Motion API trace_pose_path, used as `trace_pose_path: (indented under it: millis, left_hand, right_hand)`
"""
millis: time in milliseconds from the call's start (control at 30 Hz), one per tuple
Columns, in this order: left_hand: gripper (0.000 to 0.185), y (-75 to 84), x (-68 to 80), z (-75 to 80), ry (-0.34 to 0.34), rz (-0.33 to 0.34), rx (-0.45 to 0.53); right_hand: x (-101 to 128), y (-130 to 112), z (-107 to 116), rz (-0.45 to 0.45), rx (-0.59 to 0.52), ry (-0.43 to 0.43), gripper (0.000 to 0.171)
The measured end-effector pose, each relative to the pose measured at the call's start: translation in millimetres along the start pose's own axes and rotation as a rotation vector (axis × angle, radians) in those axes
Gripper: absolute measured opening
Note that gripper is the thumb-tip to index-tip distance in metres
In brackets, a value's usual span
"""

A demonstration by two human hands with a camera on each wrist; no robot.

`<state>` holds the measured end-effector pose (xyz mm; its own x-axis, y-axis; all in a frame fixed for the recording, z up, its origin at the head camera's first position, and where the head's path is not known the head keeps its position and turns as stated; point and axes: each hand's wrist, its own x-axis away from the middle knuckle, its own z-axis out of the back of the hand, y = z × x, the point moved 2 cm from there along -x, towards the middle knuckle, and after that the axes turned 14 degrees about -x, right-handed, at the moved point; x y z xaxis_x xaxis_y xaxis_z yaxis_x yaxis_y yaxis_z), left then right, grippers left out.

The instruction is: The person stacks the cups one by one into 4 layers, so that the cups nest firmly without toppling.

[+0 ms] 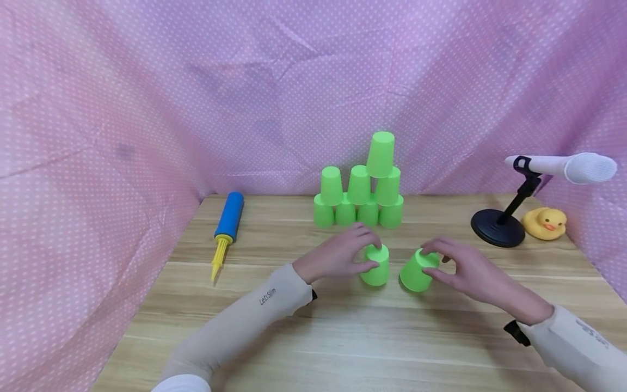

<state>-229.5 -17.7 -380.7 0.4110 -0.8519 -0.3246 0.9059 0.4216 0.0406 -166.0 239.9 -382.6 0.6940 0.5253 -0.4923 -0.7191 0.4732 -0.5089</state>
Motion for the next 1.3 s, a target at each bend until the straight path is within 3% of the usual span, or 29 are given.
trace_pose_path:
  millis: [233, 500, 733, 900, 1067, 1300]
  left_hand:
    - [0.026, -16.2, 5.9, 24.8, 0.128, 0.031, 0.0]
    - [0.027, -28.0, 12.6, 47.1, 0.202, 0.103, 0.019]
    - [0.028, -40.9, 13.5, 65.9, 0.29, 0.102, 0.012]
    - [0.027, -55.1, 10.4, 81.9, 0.348, 0.105, -0.02]
    - [0.025, -70.5, 4.2, 95.9, 0.373, 0.157, -0.054]
    - [0.028, -90.1, -14.4, 113.1, 0.401, 0.209, -0.068]
  right_hand:
    - [-9.9, -4.4, 8.4, 0.075, -0.006, 0.04, 0.043]
    - [-23.7, -10.4, 17.8, 0.104, 0.007, 0.023, 0.04]
    - [-37.3, -17.6, 26.1, 0.119, 0.05, 0.026, 0.039]
    - [-48.3, -23.3, 34.3, 0.139, 0.056, 0.04, 0.038]
    - [-60.8, -29.1, 47.2, 0.209, 0.049, 0.106, 0.038]
    - [-86.8, -40.1, 69.8, 0.274, 0.055, 0.206, 0.034]
